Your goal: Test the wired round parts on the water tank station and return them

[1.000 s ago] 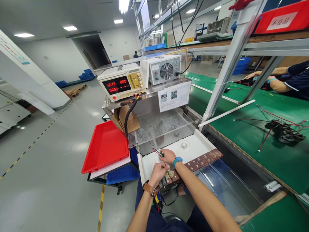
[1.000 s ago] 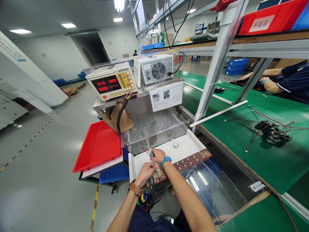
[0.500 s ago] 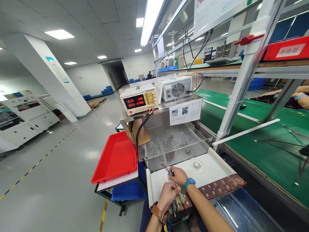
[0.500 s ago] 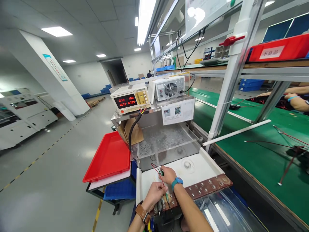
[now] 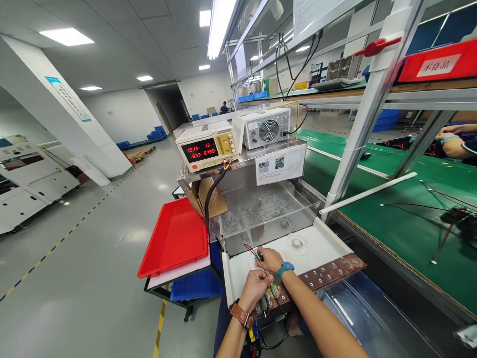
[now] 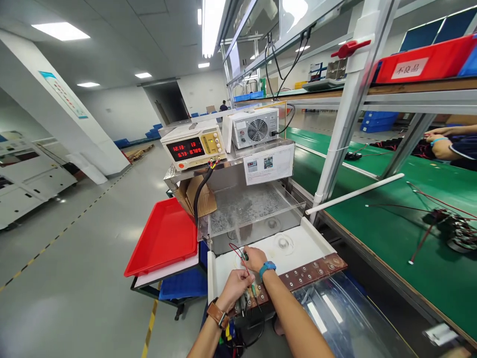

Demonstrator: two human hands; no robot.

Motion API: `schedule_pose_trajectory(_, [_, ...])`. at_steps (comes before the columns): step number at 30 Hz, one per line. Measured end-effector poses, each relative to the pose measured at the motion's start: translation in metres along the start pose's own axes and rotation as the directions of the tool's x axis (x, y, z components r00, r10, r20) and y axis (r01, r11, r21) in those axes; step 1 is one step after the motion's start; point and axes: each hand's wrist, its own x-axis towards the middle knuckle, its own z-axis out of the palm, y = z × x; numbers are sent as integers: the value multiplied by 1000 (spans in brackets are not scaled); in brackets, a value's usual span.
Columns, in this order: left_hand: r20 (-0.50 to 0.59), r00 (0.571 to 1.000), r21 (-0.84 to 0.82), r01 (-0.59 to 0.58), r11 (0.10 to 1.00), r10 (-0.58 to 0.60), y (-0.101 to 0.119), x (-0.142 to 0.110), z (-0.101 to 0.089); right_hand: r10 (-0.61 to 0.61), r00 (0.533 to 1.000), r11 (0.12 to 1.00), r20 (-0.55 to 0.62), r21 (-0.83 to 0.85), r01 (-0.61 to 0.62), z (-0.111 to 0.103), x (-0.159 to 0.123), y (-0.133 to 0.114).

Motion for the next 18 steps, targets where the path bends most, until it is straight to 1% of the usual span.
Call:
schedule_pose_trajectory(4, [-10,1000,8,-2,1000,2,1,-1,0,2,1000,999,16,-33,-1,0,1,1])
schedule_pose_trajectory(7, [-24,1000,24,-6,1000,6,4,0,0,-20,1000,998,7,-54,20,0,4,2])
schedule_pose_trajectory(8, [-39,999,33,-16,999,18,6,-1,0,-29,1000,997,6,-68,29,0,3,1])
schedule_pose_trajectory(10, [-105,992,51,-60,997,65,10,-4,0,-41,999,996,2,-76,41,-3,1,-3])
schedule_pose_trajectory(12, [-183,976,47,-109,993,116,12,-7,-2,-33,998,999,-50,-23,32,-8,-3,-8])
schedule_pose_trajectory(14, [-229,967,8,-111,994,110,12,-7,-4,36,982,994,-183,111,-15,-18,-7,-10])
schedule_pose_trajectory(15, [-246,965,-17,-102,995,94,12,-6,-5,105,957,978,-270,205,-49,-26,-8,-7])
schedule_pose_trajectory(16, [-255,963,-32,-98,995,87,11,-4,-7,192,914,948,-357,308,-79,-36,-12,-1])
schedule_pose_trajectory(17, [-253,965,-47,-86,995,71,11,-2,-8,288,852,907,-438,409,-96,-50,-17,9])
schedule_pose_trajectory(18, [-245,968,-69,-72,995,53,10,0,-8,380,772,862,-510,497,-96,-65,-26,23])
